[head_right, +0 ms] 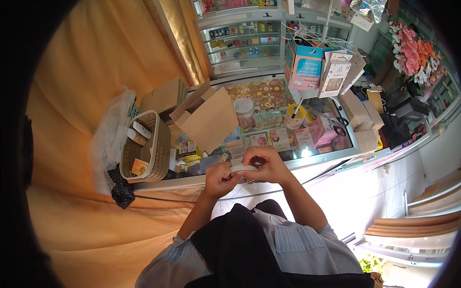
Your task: Assembling and folding small cardboard boxes on a glass retail counter.
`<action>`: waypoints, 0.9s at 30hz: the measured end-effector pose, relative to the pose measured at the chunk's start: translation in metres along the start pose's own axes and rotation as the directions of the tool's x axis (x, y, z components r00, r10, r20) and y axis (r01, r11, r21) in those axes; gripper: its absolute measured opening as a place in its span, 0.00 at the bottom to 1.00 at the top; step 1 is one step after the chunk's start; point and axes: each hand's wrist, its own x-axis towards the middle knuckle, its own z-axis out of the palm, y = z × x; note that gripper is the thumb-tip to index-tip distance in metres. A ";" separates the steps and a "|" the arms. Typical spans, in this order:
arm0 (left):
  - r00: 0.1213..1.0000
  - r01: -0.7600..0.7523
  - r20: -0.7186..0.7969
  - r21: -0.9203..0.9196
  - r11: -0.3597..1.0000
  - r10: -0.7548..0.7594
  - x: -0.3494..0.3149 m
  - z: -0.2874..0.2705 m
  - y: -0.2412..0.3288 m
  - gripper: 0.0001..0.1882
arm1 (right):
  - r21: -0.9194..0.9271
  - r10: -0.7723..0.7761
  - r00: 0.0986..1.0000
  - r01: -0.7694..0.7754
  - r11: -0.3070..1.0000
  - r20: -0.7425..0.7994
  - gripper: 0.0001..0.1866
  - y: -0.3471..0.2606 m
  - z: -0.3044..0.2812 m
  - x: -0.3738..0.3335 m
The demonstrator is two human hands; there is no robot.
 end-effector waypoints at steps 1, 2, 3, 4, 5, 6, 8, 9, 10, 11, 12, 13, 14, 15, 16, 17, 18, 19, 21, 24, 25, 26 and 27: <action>1.000 0.001 -0.002 0.002 1.000 -0.001 0.000 0.001 0.002 0.19 | 0.001 0.001 1.000 -0.001 1.000 0.003 0.12 -0.001 0.000 0.000; 0.996 0.089 -0.016 -0.041 0.995 -0.090 -0.001 0.003 0.005 0.19 | -0.015 -0.008 1.000 0.008 1.000 0.000 0.12 -0.001 0.000 0.001; 0.984 0.174 -0.026 -0.087 0.981 -0.177 -0.001 0.004 0.007 0.18 | -0.032 -0.017 1.000 0.017 0.999 -0.005 0.12 -0.002 -0.001 0.001; 0.984 0.174 -0.028 -0.086 0.981 -0.177 0.000 0.004 0.007 0.18 | -0.032 -0.017 1.000 0.017 0.999 -0.003 0.12 -0.002 -0.002 0.000; 0.988 0.153 -0.010 -0.072 0.986 -0.154 0.001 0.003 0.006 0.18 | -0.035 -0.006 1.000 0.006 0.999 -0.002 0.12 -0.001 -0.002 -0.001; 0.991 0.133 0.009 -0.055 0.990 -0.133 0.001 0.003 0.006 0.17 | -0.035 0.004 1.000 -0.004 0.999 0.001 0.12 0.000 -0.003 -0.001; 0.993 0.120 0.005 -0.057 0.991 -0.120 0.001 0.002 0.005 0.17 | -0.029 0.002 1.000 -0.002 1.000 0.007 0.12 0.001 -0.003 -0.001; 0.994 0.106 0.004 -0.063 0.992 -0.106 0.001 0.002 0.005 0.17 | -0.025 0.001 1.000 0.000 1.000 0.007 0.12 0.001 -0.003 -0.002; 0.994 0.106 0.003 -0.063 0.992 -0.106 0.002 0.003 0.005 0.17 | -0.025 0.001 1.000 -0.001 1.000 0.009 0.12 0.000 -0.003 -0.001; 0.994 0.107 -0.009 -0.069 0.992 -0.108 0.002 0.003 0.006 0.16 | -0.009 -0.013 1.000 0.013 1.000 0.001 0.12 0.000 -0.001 0.000; 0.994 0.107 -0.021 -0.076 0.991 -0.109 0.002 0.003 0.007 0.16 | 0.007 -0.026 1.000 0.026 1.000 -0.006 0.12 -0.001 -0.001 0.000; 0.994 0.109 -0.021 -0.076 0.991 -0.110 0.003 0.003 0.007 0.16 | 0.008 -0.025 1.000 0.025 1.000 -0.006 0.12 0.000 -0.001 0.000; 0.993 0.121 -0.009 -0.071 0.990 -0.122 0.003 0.002 0.008 0.16 | -0.007 -0.019 1.000 0.019 1.000 -0.003 0.12 0.001 -0.002 -0.001; 0.991 0.132 0.002 -0.066 0.989 -0.132 0.004 0.002 0.008 0.16 | -0.023 -0.012 1.000 0.012 1.000 0.001 0.12 0.001 -0.003 -0.001; 0.991 0.133 0.002 -0.067 0.989 -0.133 0.004 0.002 0.008 0.16 | -0.023 -0.011 1.000 0.011 1.000 0.000 0.12 0.001 -0.003 -0.001; 0.990 0.141 0.000 -0.079 0.987 -0.141 0.005 0.002 0.008 0.16 | -0.021 -0.004 1.000 0.004 1.000 0.002 0.12 0.001 -0.003 -0.002; 0.989 0.149 -0.002 -0.090 0.985 -0.149 0.005 0.001 0.008 0.17 | -0.019 0.004 1.000 -0.003 1.000 0.004 0.12 0.002 -0.003 -0.002; 0.989 0.149 -0.003 -0.090 0.985 -0.150 0.005 0.001 0.007 0.17 | -0.019 0.004 1.000 -0.004 1.000 0.005 0.12 0.002 -0.003 -0.002; 0.997 0.067 -0.022 -0.062 0.996 -0.068 0.004 0.000 0.005 0.18 | -0.017 -0.001 1.000 0.001 1.000 0.001 0.12 0.002 -0.002 -0.002; 0.999 -0.042 -0.021 0.010 0.999 0.042 0.002 0.000 0.002 0.20 | 0.014 -0.015 1.000 0.015 1.000 -0.006 0.12 0.002 0.000 -0.001; 0.999 -0.043 -0.021 0.010 0.999 0.043 -0.001 0.001 0.001 0.20 | 0.013 -0.015 1.000 0.015 1.000 -0.007 0.12 0.002 0.000 -0.001; 0.998 0.049 -0.032 -0.015 0.999 -0.049 -0.005 0.003 0.001 0.20 | 0.006 -0.019 1.000 0.019 1.000 -0.014 0.12 0.001 0.000 0.000; 0.989 0.139 -0.040 -0.041 0.989 -0.141 -0.005 0.004 0.004 0.21 | -0.002 -0.023 0.999 0.023 1.000 -0.022 0.12 0.001 0.000 0.000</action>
